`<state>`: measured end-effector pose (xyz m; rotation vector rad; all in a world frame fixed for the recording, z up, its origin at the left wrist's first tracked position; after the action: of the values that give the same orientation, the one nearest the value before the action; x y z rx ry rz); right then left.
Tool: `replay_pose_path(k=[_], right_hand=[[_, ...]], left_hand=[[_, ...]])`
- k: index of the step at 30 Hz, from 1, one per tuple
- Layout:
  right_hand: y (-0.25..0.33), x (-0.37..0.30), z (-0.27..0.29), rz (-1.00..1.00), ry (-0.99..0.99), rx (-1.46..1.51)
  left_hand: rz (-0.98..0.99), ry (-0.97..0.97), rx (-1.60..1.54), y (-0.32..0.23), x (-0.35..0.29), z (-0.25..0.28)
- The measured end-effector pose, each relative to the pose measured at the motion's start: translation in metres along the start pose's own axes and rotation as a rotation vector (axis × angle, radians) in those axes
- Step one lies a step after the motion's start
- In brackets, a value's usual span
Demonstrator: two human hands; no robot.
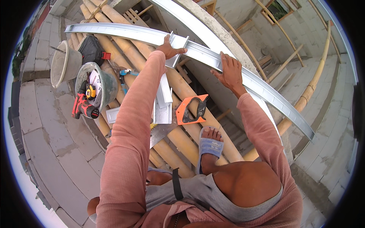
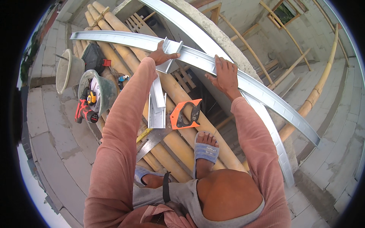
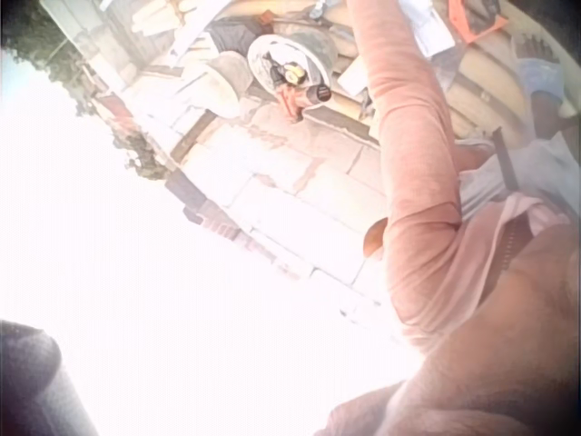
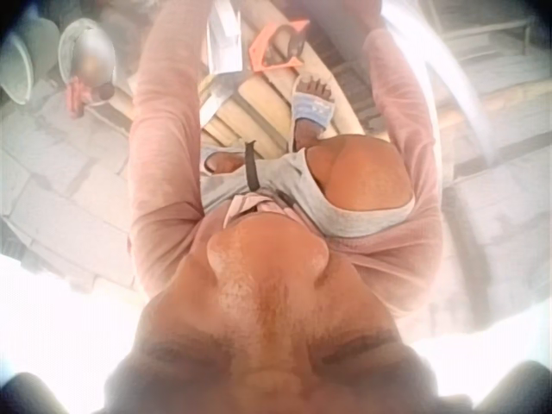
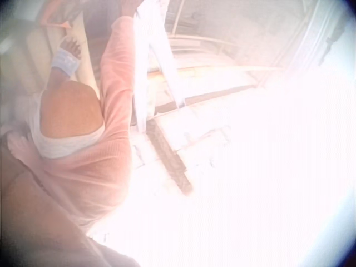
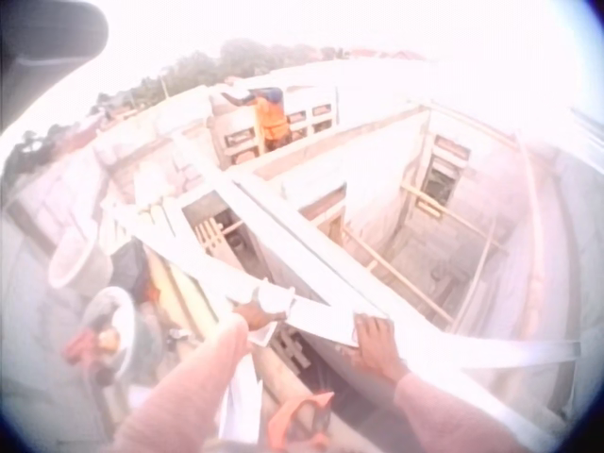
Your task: The person cuts a metal profile using shears, measures another section with a tape measure, and then uses a power drill to join two pieces of the metal frame together.
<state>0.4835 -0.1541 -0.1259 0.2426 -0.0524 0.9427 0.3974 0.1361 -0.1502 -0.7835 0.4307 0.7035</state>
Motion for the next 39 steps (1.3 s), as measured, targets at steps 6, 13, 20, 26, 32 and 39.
replay_pose_path(k=[6,13,20,26,32,39], right_hand=[[0.001,-0.001,0.003,0.001,-0.004,-0.014],[0.003,0.000,0.004,0.013,-0.026,-0.015],[-0.003,0.012,0.009,0.002,0.081,-0.048],[-0.038,0.032,-0.010,-0.064,0.532,0.187],[-0.023,0.026,-0.010,-0.100,0.482,0.141],[-0.017,0.017,-0.006,-0.115,0.364,0.054]], left_hand=[[-0.002,-0.007,-0.019,0.002,-0.007,-0.003],[0.027,-0.001,-0.001,0.001,-0.009,-0.002],[0.038,-0.023,-0.014,0.003,-0.009,-0.001],[-0.006,-0.045,-0.021,0.002,-0.007,-0.003],[0.028,-0.082,0.000,0.013,-0.005,-0.005],[0.033,-0.122,-0.008,0.009,-0.008,-0.007]])
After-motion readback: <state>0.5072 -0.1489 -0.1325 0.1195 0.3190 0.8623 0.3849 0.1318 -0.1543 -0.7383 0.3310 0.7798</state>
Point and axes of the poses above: each hand's wrist, its own x-axis towards the middle knuckle, its own z-axis out of the back of the hand, y = z × x, the point moved 8 cm from there along x, towards the middle knuckle, and after that the axes turned 3 degrees about y, right-handed, at the moved point
